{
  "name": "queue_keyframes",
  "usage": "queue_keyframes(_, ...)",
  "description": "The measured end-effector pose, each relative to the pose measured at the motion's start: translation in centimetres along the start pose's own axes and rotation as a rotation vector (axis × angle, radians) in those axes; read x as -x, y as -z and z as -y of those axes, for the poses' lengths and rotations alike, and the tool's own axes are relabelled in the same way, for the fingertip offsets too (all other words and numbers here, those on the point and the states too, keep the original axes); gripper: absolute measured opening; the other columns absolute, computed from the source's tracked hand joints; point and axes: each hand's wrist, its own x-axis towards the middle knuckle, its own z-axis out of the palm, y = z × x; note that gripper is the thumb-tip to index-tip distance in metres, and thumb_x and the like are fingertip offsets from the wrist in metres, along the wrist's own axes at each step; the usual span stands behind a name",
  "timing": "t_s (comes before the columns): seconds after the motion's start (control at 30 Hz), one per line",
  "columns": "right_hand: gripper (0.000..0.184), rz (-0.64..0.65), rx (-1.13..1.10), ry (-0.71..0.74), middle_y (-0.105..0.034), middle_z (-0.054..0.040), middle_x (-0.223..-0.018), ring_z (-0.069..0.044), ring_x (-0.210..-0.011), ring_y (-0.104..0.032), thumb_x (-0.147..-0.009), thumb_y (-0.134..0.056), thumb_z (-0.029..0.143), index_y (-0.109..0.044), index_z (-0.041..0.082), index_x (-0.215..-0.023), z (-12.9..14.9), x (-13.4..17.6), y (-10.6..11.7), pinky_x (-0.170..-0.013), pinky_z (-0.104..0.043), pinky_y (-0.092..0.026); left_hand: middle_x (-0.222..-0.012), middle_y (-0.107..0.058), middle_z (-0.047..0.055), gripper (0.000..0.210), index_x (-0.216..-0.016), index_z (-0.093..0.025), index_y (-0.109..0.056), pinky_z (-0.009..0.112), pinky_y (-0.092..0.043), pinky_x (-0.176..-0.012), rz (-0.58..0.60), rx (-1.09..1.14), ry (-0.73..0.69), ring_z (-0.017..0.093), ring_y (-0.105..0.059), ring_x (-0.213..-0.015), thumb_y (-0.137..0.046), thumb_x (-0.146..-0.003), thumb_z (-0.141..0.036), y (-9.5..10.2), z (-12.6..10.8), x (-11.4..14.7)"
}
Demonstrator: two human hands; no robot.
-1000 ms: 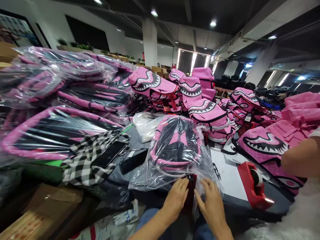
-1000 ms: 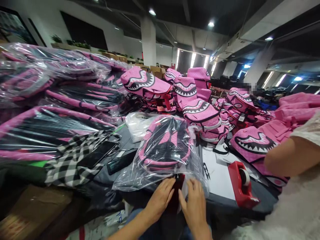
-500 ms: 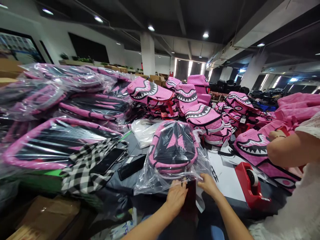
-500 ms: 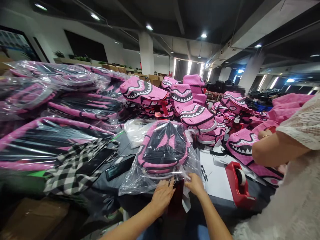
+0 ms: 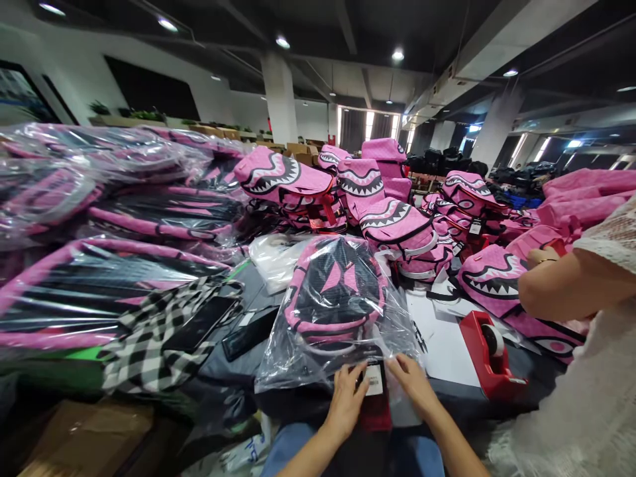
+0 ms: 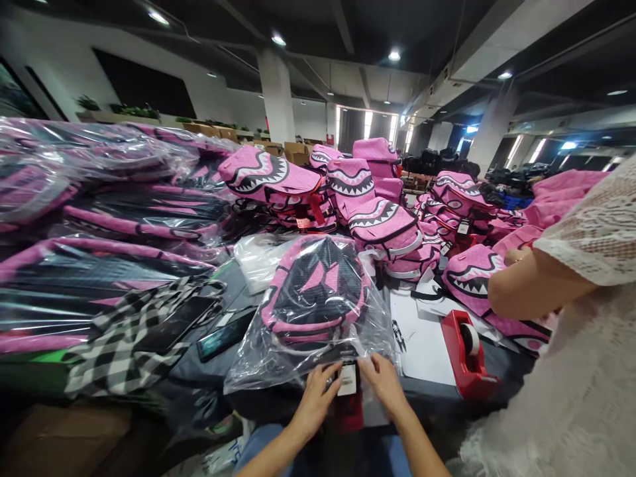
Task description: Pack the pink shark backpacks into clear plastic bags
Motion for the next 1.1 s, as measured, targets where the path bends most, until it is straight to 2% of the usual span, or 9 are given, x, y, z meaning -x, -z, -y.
queue_keyframes(0.13, 0.031, -0.081, 0.051, 0.045, -0.066, -0.0036, -0.073, -0.023, -0.072, -0.059, -0.068, -0.062, 0.049, -0.066, 0.02, -0.078, -0.7, 1.4, -2.2, -0.073, -0.034, -0.047, -0.123, -0.067, 0.014, 0.06, -0.134, -0.016, -0.06, 0.037, -0.053, -0.091, -0.026, 0.195, 0.084, 0.026, -0.067, -0.103, -0.066, -0.078, -0.038, -0.5, 0.7, -0.9)
queue_keyframes(0.27, 0.058, -0.1, -0.202, -0.061, -0.074, -0.0094, -0.093, -0.029, -0.093, -0.067, -0.081, -0.051, 0.068, -0.073, 0.018, -0.101, -2.1, 3.2, -3.6, -0.086, -0.038, -0.051, -0.072, -0.063, 0.002, 0.043, -0.099, -0.013, -0.069, 0.031, -0.051, -0.066, 0.105, 0.31, 0.092, 0.018, -0.06, -0.064, -0.068, -0.075, -0.049, 0.6, 0.1, -2.9)
queue_keyframes(0.47, 0.076, 0.0, -0.312, -0.126, -0.075, -0.0107, -0.096, -0.03, -0.095, -0.069, -0.073, -0.059, 0.081, -0.074, 0.016, -0.109, -3.7, 4.4, -4.3, -0.086, -0.039, -0.054, -0.086, -0.068, 0.004, 0.022, -0.088, -0.018, -0.071, 0.035, -0.051, -0.082, 0.134, 0.151, -0.074, 0.023, -0.064, -0.084, -0.073, -0.078, -0.039, 1.0, -0.8, -3.4)
queue_keyframes(0.57, 0.064, -0.095, -0.07, -0.06, -0.075, -0.0115, -0.089, -0.029, -0.087, -0.069, -0.076, -0.056, 0.074, -0.074, 0.015, -0.093, -4.1, 5.1, -3.8, -0.079, -0.035, -0.055, -0.11, -0.069, 0.008, 0.018, -0.104, -0.021, -0.07, 0.038, -0.053, -0.091, 0.094, -0.305, -0.338, 0.026, -0.066, -0.104, -0.068, -0.088, -0.028, 1.8, -1.3, -2.7)
queue_keyframes(0.7, 0.046, -0.032, 0.171, -0.106, -0.073, -0.0057, -0.078, -0.019, -0.054, -0.065, -0.089, -0.046, 0.049, -0.068, 0.017, -0.114, -5.4, 7.1, -3.8, -0.051, -0.026, -0.049, -0.145, -0.057, 0.012, 0.044, -0.137, -0.021, -0.054, 0.041, -0.043, -0.11, 0.149, -0.817, -1.021, 0.028, -0.052, -0.135, -0.06, -0.094, -0.016, 3.7, -4.1, -3.3)
queue_keyframes(0.8, 0.042, -0.047, 0.397, -0.053, -0.073, -0.005, -0.075, -0.02, -0.063, -0.071, -0.086, -0.049, 0.024, -0.064, 0.019, -0.125, -6.8, 9.1, -4.4, -0.059, -0.024, -0.049, -0.131, -0.067, 0.01, 0.024, -0.119, -0.019, -0.066, 0.041, -0.038, -0.112, 0.358, -0.924, -1.422, 0.027, -0.053, -0.132, -0.057, -0.097, -0.017, 4.1, -7.3, -5.4)
queue_keyframes(0.9, 0.048, 0.004, 0.514, 0.079, -0.076, -0.0043, -0.081, -0.021, -0.074, -0.073, -0.081, -0.053, 0.015, -0.064, 0.024, -0.127, -7.3, 10.8, -3.8, -0.067, -0.023, -0.051, -0.082, -0.073, 0.004, 0.017, -0.079, -0.022, -0.068, 0.035, -0.046, -0.096, 0.527, -0.948, -1.591, 0.021, -0.066, -0.096, -0.064, -0.094, -0.018, 3.6, -8.9, -7.8)
queue_keyframes(1.0, 0.038, 0.128, 0.445, 0.266, -0.078, -0.0022, -0.09, -0.019, -0.075, -0.073, -0.084, -0.062, 0.023, -0.068, 0.027, -0.122, -6.1, 11.0, -1.1, -0.068, -0.021, -0.054, -0.064, -0.067, 0.0, 0.022, -0.069, -0.022, -0.064, 0.032, -0.047, -0.081, 0.563, -0.953, -1.655, 0.018, -0.063, -0.071, -0.07, -0.089, -0.014, 3.5, -7.9, -8.9)
queue_keyframes(1.1, 0.048, -0.197, 0.537, 0.469, -0.071, -0.0098, -0.124, -0.027, -0.111, -0.068, -0.088, -0.067, 0.039, -0.062, 0.027, -0.134, -3.8, 8.7, 1.8, -0.093, -0.034, -0.055, -0.062, -0.064, -0.002, 0.02, -0.07, -0.022, -0.063, 0.029, -0.045, -0.072, 0.517, -0.923, -1.672, 0.016, -0.061, -0.064, -0.071, -0.087, -0.017, 4.4, -5.8, -8.7)
